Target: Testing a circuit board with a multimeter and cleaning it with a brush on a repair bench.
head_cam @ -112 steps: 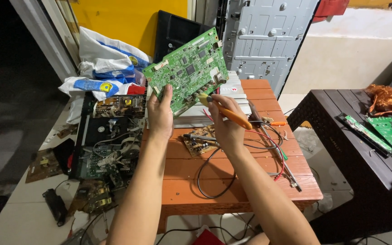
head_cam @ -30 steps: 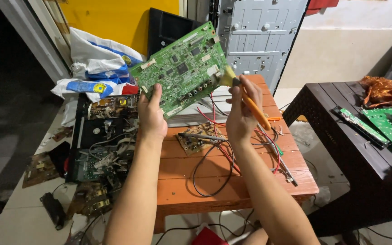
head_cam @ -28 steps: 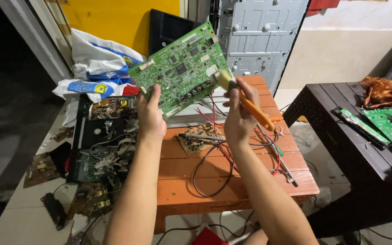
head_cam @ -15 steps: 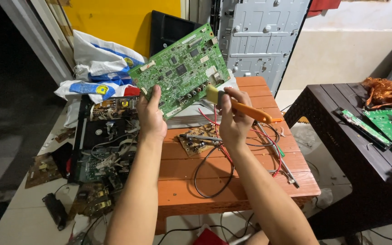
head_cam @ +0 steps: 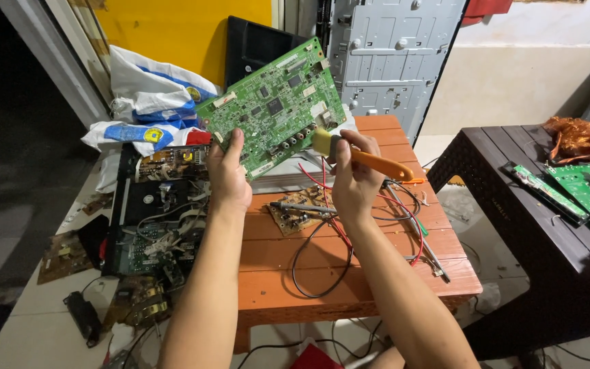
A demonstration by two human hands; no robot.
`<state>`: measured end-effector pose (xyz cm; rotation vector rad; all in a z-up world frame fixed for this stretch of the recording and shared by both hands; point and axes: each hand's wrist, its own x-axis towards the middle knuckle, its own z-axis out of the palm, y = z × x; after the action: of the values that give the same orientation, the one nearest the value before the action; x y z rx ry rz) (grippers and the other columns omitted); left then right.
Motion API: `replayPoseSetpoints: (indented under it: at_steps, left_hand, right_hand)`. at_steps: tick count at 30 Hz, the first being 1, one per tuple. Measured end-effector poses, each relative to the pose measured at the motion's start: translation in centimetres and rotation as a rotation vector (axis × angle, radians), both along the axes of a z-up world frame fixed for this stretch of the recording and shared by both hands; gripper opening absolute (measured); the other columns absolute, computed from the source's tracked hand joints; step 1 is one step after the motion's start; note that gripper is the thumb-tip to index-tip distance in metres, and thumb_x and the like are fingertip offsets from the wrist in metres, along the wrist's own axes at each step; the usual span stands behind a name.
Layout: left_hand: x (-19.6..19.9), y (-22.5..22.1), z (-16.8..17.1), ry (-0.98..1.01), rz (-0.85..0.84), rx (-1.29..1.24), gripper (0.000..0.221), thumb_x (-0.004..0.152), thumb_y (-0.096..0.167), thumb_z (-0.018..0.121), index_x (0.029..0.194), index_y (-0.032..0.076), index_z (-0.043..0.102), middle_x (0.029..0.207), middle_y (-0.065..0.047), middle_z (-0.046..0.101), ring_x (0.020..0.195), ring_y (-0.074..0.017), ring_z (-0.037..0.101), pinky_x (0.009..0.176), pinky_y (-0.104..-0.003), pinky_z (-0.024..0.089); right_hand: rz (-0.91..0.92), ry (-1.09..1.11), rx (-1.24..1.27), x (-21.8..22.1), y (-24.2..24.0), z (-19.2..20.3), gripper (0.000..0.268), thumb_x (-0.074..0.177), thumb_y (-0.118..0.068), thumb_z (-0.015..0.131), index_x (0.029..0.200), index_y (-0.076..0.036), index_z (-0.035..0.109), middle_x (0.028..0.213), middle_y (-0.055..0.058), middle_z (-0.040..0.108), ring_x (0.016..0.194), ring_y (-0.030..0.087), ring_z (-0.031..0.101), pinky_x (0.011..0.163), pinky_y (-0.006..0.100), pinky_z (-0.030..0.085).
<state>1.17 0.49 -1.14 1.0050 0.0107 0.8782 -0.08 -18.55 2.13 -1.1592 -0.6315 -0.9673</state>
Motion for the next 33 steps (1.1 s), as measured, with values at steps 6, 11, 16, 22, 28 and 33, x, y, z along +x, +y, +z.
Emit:
replayPoseSetpoints:
  at_steps: [6,11,16,22,28,33]
  left_hand:
    - [-0.3,0.1,0.1,0.021,-0.021,0.039,0.025,0.097,0.032,0.075,0.100,0.009,0.068,0.092,-0.001,0.063,0.098,-0.0141,0.058,0.101,-0.039,0.043]
    - [-0.4,-0.1,0.0,0.021,-0.010,0.014,0.023,0.095,0.030,0.077,0.097,0.009,0.067,0.089,0.002,0.059,0.095,-0.0115,0.054,0.098,-0.037,0.042]
    - [-1.9,-0.9,2.1,0.008,-0.018,0.018,0.022,0.096,0.029,0.076,0.093,0.010,0.067,0.086,0.003,0.058,0.093,-0.0099,0.054,0.096,-0.035,0.043]
    - [-2.6,-1.1,2.7,-0.004,-0.030,0.030,0.021,0.096,0.030,0.075,0.092,0.012,0.065,0.084,0.004,0.056,0.090,-0.0090,0.053,0.094,-0.034,0.043]
    - [-0.3,0.4,0.1,0.004,-0.018,0.047,0.021,0.098,0.029,0.075,0.092,0.011,0.067,0.083,0.003,0.057,0.088,-0.0099,0.055,0.093,-0.034,0.044]
    - [-1.8,-0.8,1.6,-0.007,-0.010,0.005,0.020,0.096,0.029,0.076,0.091,0.012,0.066,0.083,0.005,0.056,0.088,-0.0074,0.054,0.091,-0.031,0.044]
  right_hand:
    - [0.005,0.003,-0.007,0.2,0.1,-0.1,0.020,0.104,-0.009,0.062,0.115,0.008,0.066,0.096,0.015,0.057,0.065,0.021,0.070,0.047,0.026,0.055]
    - [0.001,0.031,-0.022,-0.3,0.1,0.2,0.020,0.104,-0.009,0.062,0.115,0.008,0.066,0.095,0.014,0.057,0.066,0.022,0.070,0.047,0.026,0.056]
    - [-0.009,0.069,-0.045,-0.4,0.1,0.3,0.021,0.104,-0.012,0.063,0.112,0.006,0.067,0.092,0.014,0.059,0.065,0.021,0.069,0.046,0.026,0.055]
    - [-0.017,0.058,-0.057,-0.5,0.0,0.4,0.019,0.104,-0.011,0.063,0.114,0.005,0.067,0.094,0.013,0.058,0.067,0.019,0.069,0.047,0.024,0.054]
    - [-0.159,-0.038,-0.094,0.7,-0.7,0.2,0.021,0.109,-0.009,0.057,0.127,-0.004,0.065,0.113,0.009,0.057,0.084,0.015,0.065,0.062,0.025,0.059]
    - [-0.195,-0.017,-0.317,-0.2,-0.7,0.4,0.019,0.104,-0.010,0.061,0.122,-0.006,0.067,0.110,0.014,0.062,0.099,0.028,0.067,0.083,0.038,0.058]
